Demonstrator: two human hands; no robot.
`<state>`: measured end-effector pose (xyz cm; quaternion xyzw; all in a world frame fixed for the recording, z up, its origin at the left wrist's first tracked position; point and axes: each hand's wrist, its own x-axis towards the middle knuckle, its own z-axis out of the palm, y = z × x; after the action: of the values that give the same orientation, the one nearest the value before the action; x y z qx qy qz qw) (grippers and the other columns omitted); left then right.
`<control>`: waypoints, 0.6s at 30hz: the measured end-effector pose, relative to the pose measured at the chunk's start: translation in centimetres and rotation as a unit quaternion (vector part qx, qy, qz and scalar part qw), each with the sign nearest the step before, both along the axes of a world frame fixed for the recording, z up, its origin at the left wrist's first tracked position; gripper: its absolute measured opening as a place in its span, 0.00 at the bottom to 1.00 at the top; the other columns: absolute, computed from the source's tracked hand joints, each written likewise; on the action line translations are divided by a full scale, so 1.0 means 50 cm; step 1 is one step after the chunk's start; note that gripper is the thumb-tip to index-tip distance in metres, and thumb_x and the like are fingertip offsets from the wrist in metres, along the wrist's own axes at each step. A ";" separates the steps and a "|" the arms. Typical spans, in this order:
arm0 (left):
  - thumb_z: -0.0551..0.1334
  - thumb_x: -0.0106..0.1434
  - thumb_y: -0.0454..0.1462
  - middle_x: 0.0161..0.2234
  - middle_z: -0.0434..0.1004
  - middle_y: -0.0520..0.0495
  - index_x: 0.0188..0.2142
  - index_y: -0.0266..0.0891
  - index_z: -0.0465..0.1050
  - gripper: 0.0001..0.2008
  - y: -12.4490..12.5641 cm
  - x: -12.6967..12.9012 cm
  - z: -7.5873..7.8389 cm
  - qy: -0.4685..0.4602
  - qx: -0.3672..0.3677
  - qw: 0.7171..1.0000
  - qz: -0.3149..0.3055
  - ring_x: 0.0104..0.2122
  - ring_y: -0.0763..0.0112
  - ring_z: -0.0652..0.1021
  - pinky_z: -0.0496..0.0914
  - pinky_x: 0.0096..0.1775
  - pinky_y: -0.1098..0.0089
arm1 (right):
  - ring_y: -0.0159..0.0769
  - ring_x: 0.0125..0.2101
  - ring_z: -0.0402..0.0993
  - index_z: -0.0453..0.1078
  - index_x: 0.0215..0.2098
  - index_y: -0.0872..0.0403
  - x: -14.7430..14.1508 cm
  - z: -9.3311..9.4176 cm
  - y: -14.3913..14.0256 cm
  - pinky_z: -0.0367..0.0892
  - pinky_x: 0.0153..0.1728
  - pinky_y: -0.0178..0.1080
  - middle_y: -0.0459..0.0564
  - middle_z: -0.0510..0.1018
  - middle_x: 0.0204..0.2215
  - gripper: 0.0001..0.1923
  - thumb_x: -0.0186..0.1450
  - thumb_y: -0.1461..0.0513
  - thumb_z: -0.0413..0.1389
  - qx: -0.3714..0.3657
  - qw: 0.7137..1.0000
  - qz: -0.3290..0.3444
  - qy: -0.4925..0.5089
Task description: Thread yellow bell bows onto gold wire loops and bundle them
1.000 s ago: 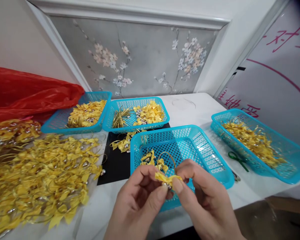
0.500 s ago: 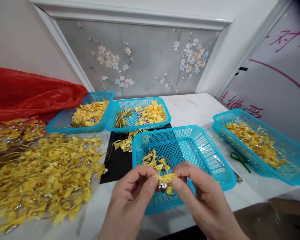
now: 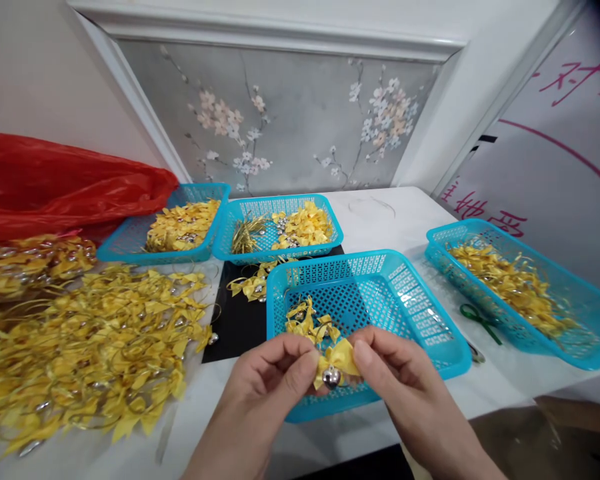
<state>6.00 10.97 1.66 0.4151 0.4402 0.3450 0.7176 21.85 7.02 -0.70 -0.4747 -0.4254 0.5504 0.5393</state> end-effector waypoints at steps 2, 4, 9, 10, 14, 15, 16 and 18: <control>0.68 0.57 0.41 0.23 0.72 0.54 0.24 0.39 0.75 0.10 0.000 0.005 0.003 -0.015 -0.015 0.999 0.023 0.27 0.75 0.70 0.67 0.33 0.77 | 0.30 0.26 0.62 0.69 0.29 0.53 -0.002 -0.010 -0.004 0.60 0.28 0.31 0.43 0.68 0.24 0.13 0.65 0.53 0.56 0.015 1.000 -0.020 0.005; 0.68 0.57 0.41 0.23 0.71 0.54 0.24 0.39 0.75 0.10 0.000 0.011 0.003 -0.037 -0.032 0.998 0.037 0.28 0.74 0.69 0.67 0.34 0.76 | 0.31 0.27 0.63 0.70 0.30 0.52 -0.007 -0.020 -0.008 0.60 0.29 0.32 0.43 0.70 0.25 0.09 0.61 0.56 0.61 0.023 1.000 -0.019 -0.009; 0.66 0.59 0.41 0.26 0.73 0.53 0.24 0.40 0.74 0.09 -0.005 0.016 -0.008 -0.035 -0.022 0.999 0.020 0.31 0.72 0.69 0.64 0.36 0.74 | 0.30 0.24 0.60 0.68 0.23 0.53 -0.027 -0.019 -0.010 0.58 0.26 0.33 0.41 0.67 0.20 0.09 0.59 0.60 0.61 0.080 0.992 0.002 -0.097; 0.66 0.59 0.41 0.27 0.73 0.53 0.25 0.40 0.74 0.09 -0.006 0.016 -0.009 -0.032 -0.017 0.999 0.014 0.32 0.71 0.69 0.64 0.36 0.74 | 0.30 0.23 0.58 0.67 0.23 0.53 -0.030 -0.016 -0.009 0.57 0.25 0.33 0.41 0.65 0.20 0.10 0.62 0.61 0.58 0.094 0.989 -0.003 -0.113; 0.66 0.59 0.41 0.27 0.72 0.53 0.24 0.41 0.74 0.09 -0.008 0.010 -0.005 -0.027 -0.007 1.000 0.002 0.31 0.71 0.68 0.63 0.36 0.74 | 0.29 0.22 0.56 0.62 0.21 0.53 -0.029 -0.009 -0.005 0.54 0.23 0.33 0.40 0.60 0.19 0.14 0.65 0.65 0.52 0.141 0.973 -0.010 -0.181; 0.66 0.59 0.41 0.26 0.71 0.54 0.24 0.41 0.73 0.10 -0.008 0.009 -0.004 -0.025 -0.007 1.000 0.000 0.31 0.71 0.67 0.62 0.36 0.74 | 0.29 0.22 0.57 0.61 0.21 0.53 -0.027 -0.009 -0.006 0.54 0.23 0.33 0.40 0.60 0.19 0.14 0.64 0.66 0.52 0.159 0.966 -0.011 -0.205; 0.66 0.59 0.42 0.26 0.70 0.54 0.24 0.40 0.73 0.10 -0.008 0.007 -0.003 -0.021 -0.006 1.000 -0.002 0.30 0.72 0.66 0.62 0.35 0.74 | 0.29 0.22 0.59 0.61 0.21 0.53 -0.024 -0.010 -0.007 0.54 0.23 0.33 0.40 0.61 0.19 0.13 0.64 0.68 0.52 0.179 0.956 -0.015 -0.234; 0.66 0.58 0.42 0.25 0.69 0.54 0.23 0.40 0.72 0.11 -0.007 0.005 -0.004 -0.007 -0.002 1.000 -0.005 0.29 0.72 0.65 0.61 0.33 0.74 | 0.30 0.23 0.61 0.62 0.22 0.54 -0.019 -0.012 -0.010 0.54 0.24 0.34 0.41 0.64 0.20 0.12 0.62 0.70 0.51 0.215 0.932 -0.037 -0.290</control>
<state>6.24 10.61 1.46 0.4137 0.4338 0.3431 0.7231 20.89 6.52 -1.31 -0.5014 -0.6534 0.2638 0.5020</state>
